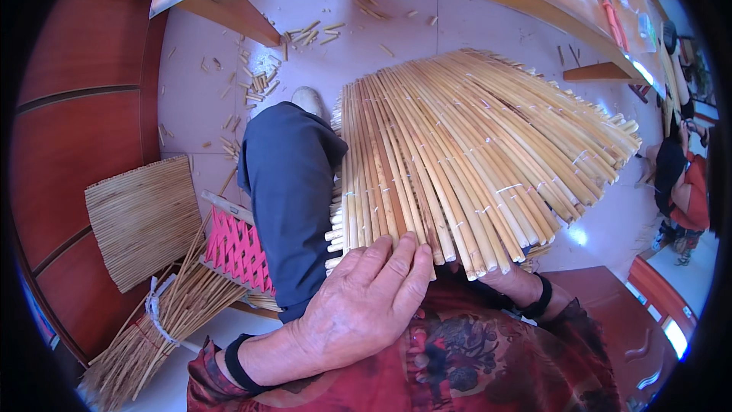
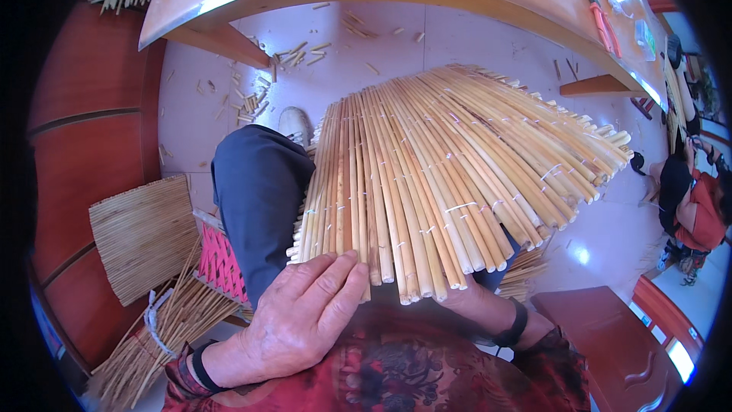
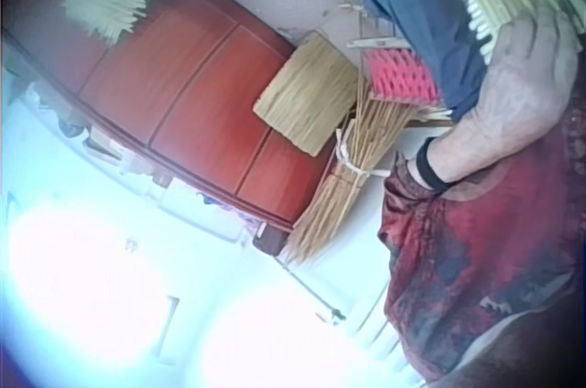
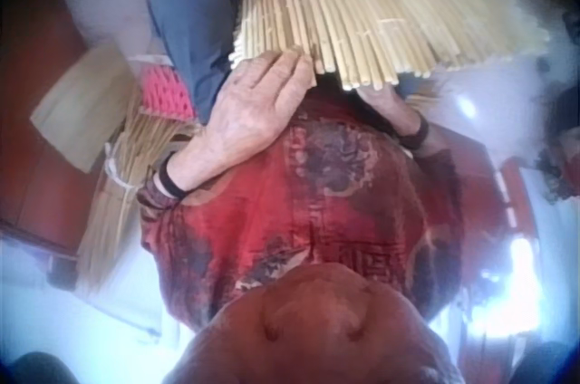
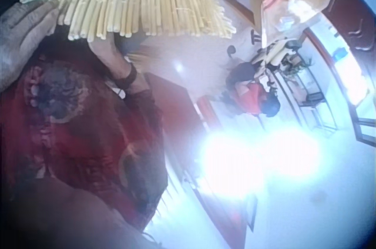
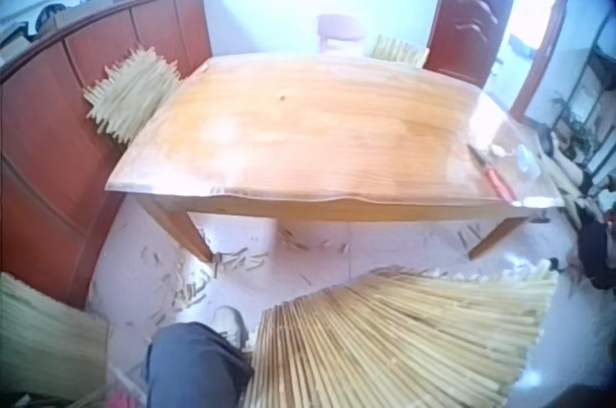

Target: The person binds wooden rods together with string using a needle to assemble a mat, then trims the edges of the mat with scissors.

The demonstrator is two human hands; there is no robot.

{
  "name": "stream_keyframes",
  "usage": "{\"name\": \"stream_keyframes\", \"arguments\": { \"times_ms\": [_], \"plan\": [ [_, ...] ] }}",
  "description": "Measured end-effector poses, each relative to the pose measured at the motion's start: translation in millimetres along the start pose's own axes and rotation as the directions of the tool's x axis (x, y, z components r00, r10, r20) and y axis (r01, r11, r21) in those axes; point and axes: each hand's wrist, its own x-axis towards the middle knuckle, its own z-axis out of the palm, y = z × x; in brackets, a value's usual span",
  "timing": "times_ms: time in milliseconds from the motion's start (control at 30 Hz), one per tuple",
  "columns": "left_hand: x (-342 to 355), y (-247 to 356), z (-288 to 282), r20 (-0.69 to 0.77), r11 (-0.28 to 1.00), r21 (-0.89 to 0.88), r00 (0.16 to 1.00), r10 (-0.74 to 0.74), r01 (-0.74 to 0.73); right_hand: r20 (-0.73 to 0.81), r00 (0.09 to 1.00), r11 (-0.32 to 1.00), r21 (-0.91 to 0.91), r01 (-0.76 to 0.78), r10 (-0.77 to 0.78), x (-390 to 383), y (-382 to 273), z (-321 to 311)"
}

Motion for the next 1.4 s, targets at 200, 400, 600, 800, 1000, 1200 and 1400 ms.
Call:
{"name": "stream_keyframes", "arguments": {
  "times_ms": [200, 400, 600, 800, 1000, 1200, 1400],
  "plan": [
    [2, -2, -4, -0.015, 1.0, 0.018, 1.0, 0.012, -0.012, -0.014, 1.0, 1.0, -0.013, -0.002, 0.002, 1, 1, 4],
    [4, 4, -4, 0.007, 0.994, 0.105, 1.0, -0.023, 0.022, -0.033, 0.999, 0.999, 0.027, 0.021, -0.02, -1, 12, 15],
    [16, 13, -3, 0.003, 0.959, 0.276, 0.998, -0.064, 0.061, -0.076, 0.996, 0.993, 0.104, 0.062, -0.054, -5, -1, 10],
    [29, 13, -1, 0.011, 0.877, 0.478, 0.997, -0.07, 0.056, -0.069, 0.995, 0.934, 0.346, 0.089, -0.069, 21, -33, -7],
    [36, 22, -10, 0.038, 0.877, 0.474, 0.993, -0.109, 0.078, -0.145, 0.982, 0.914, 0.368, 0.17, -0.124, 31, -53, -15],
    [44, 20, -11, 0.05, 0.917, 0.397, 0.996, -0.075, 0.049, -0.162, 0.986, 0.82, 0.559, 0.125, -0.04, 31, -49, -7],
    [45, 18, -12, 0.051, 0.93, 0.366, 0.997, -0.051, 0.029, -0.05, 0.994, 0.676, 0.736, -0.027, 0.093, 32, -45, -3]
  ]
}}
